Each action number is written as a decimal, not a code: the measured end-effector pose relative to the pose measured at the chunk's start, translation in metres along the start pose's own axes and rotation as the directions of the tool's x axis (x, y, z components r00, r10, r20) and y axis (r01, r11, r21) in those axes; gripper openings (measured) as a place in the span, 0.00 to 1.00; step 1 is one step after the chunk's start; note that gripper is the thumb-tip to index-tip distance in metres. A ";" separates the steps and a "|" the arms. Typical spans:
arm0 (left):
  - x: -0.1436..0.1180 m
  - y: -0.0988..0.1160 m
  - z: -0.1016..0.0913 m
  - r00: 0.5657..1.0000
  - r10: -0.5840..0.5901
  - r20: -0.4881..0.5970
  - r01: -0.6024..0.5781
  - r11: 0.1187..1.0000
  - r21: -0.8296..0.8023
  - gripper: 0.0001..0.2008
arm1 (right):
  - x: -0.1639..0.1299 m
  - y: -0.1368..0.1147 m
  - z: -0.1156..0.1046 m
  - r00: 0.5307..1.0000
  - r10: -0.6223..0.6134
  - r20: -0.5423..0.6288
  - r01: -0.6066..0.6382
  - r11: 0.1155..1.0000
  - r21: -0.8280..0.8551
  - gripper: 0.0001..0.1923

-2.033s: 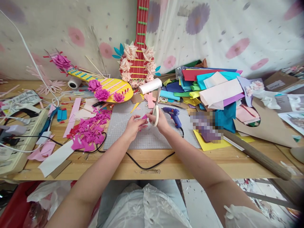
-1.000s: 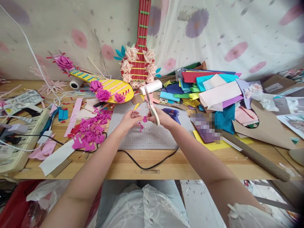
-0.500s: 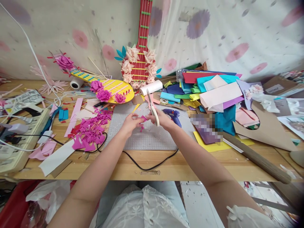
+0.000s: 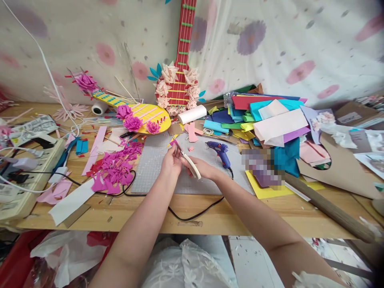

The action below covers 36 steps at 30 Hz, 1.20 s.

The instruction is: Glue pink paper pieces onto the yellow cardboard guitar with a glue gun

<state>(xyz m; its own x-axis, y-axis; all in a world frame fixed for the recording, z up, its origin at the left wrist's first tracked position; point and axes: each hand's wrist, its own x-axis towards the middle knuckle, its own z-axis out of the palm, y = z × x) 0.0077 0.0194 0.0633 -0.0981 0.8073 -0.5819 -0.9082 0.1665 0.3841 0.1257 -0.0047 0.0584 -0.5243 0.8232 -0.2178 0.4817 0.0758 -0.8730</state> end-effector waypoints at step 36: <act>-0.002 0.006 -0.010 0.996 0.089 -0.025 -0.086 0.991 0.105 0.08 | -0.008 -0.002 -0.002 0.996 0.069 0.061 -0.085 0.944 0.318 0.27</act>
<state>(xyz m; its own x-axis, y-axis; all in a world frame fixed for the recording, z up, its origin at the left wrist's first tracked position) -0.0014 0.0126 0.0596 -0.1886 0.8042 -0.5636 -0.8489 0.1551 0.5053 0.1307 -0.0104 0.0624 -0.5318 0.7905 -0.3038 0.2760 -0.1774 -0.9447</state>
